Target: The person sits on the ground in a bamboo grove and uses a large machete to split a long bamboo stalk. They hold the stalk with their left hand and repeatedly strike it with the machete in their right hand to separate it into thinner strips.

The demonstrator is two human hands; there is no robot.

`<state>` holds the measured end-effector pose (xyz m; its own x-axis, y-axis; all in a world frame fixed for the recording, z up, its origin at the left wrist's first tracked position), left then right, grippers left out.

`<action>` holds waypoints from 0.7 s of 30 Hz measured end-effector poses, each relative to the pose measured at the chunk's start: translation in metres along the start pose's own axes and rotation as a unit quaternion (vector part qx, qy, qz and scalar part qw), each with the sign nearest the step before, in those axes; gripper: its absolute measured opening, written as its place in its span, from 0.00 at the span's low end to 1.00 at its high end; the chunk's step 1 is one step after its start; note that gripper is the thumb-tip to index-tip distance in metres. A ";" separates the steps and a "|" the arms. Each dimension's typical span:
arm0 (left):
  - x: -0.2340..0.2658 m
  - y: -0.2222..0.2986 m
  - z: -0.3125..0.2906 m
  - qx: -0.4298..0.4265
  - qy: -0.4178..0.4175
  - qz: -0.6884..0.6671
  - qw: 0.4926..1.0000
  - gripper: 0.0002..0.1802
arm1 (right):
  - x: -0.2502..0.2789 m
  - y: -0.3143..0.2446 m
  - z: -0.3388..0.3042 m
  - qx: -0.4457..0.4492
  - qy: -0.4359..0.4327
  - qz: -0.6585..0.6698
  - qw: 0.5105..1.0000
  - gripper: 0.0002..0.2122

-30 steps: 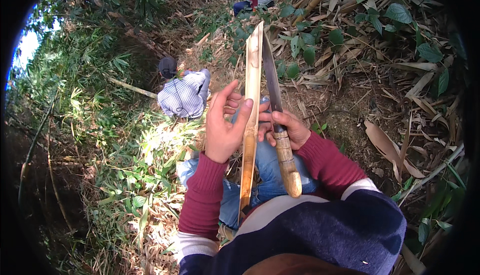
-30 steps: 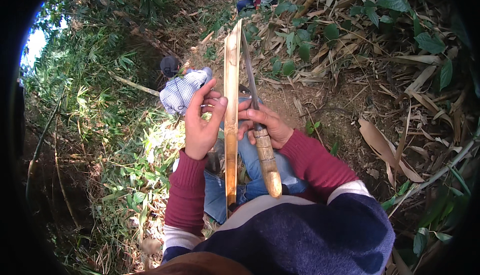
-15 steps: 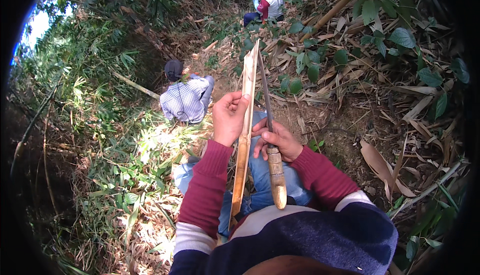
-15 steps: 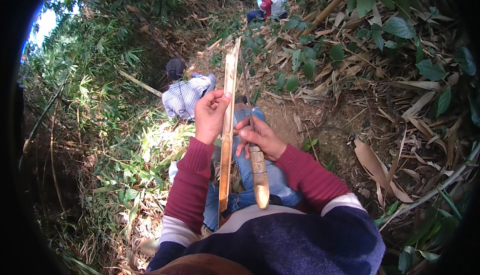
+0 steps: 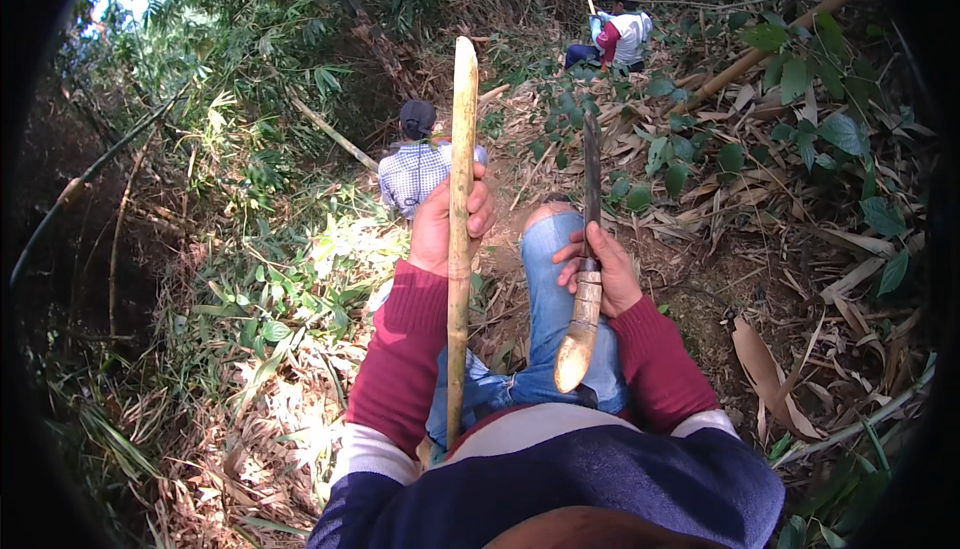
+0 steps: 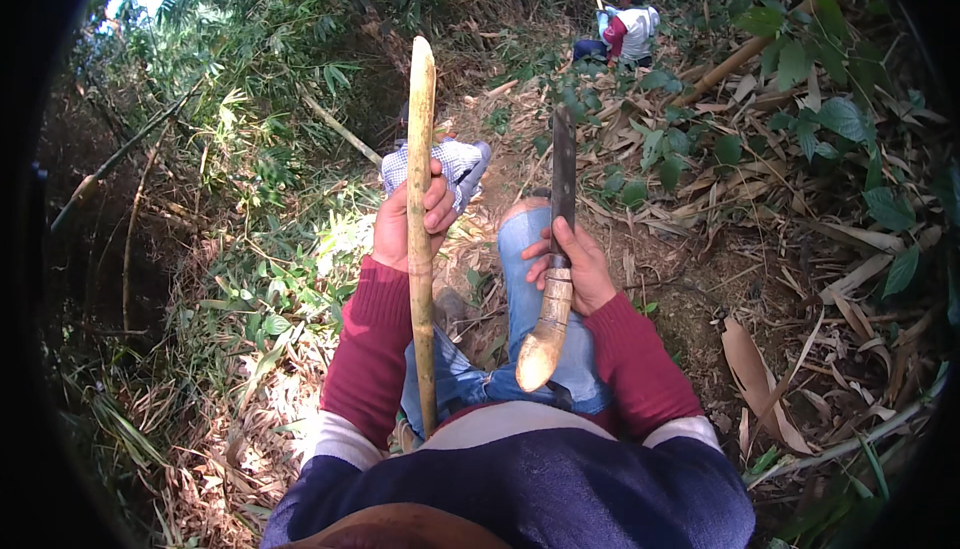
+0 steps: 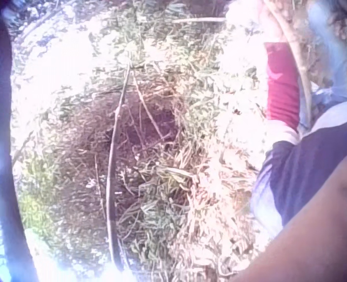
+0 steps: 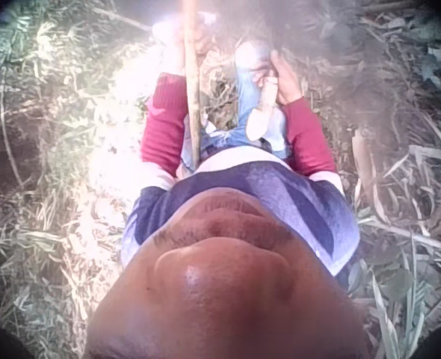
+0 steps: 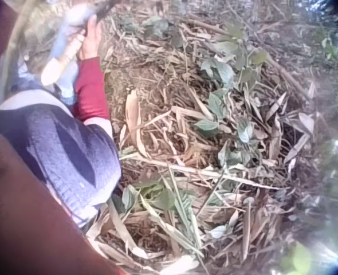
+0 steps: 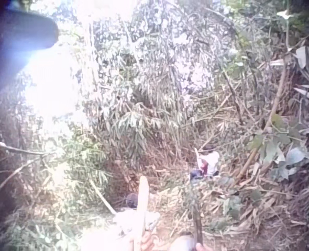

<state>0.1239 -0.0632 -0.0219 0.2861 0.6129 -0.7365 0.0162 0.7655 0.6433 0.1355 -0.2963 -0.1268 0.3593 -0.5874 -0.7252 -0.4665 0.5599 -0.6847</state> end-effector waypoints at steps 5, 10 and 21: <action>-0.005 0.017 -0.018 -0.029 -0.080 -0.117 0.989 0.15 | -0.005 -0.003 0.001 -0.040 0.022 -0.033 0.998 0.15; 0.005 0.038 -0.034 -0.070 -0.068 -0.067 0.993 0.20 | -0.023 -0.002 0.000 -0.035 0.028 -0.038 0.998 0.12; 0.061 -0.018 -0.148 0.070 0.132 0.019 0.989 0.35 | -0.026 -0.014 0.006 0.034 0.007 0.019 0.999 0.15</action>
<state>-0.0009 -0.0102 -0.1093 0.0305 0.6853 -0.7276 0.1485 0.7168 0.6813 0.1377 -0.2858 -0.0990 0.3305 -0.5735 -0.7496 -0.4226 0.6202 -0.6609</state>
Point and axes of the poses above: each hand's wrist, its own z-axis towards the middle knuckle, its own x-axis out of the back of the hand, y = z × x, the point moved 3 cm from there along z, towards the middle knuckle, and after that the axes turned 4 degrees about -y, right-handed, at the moved point
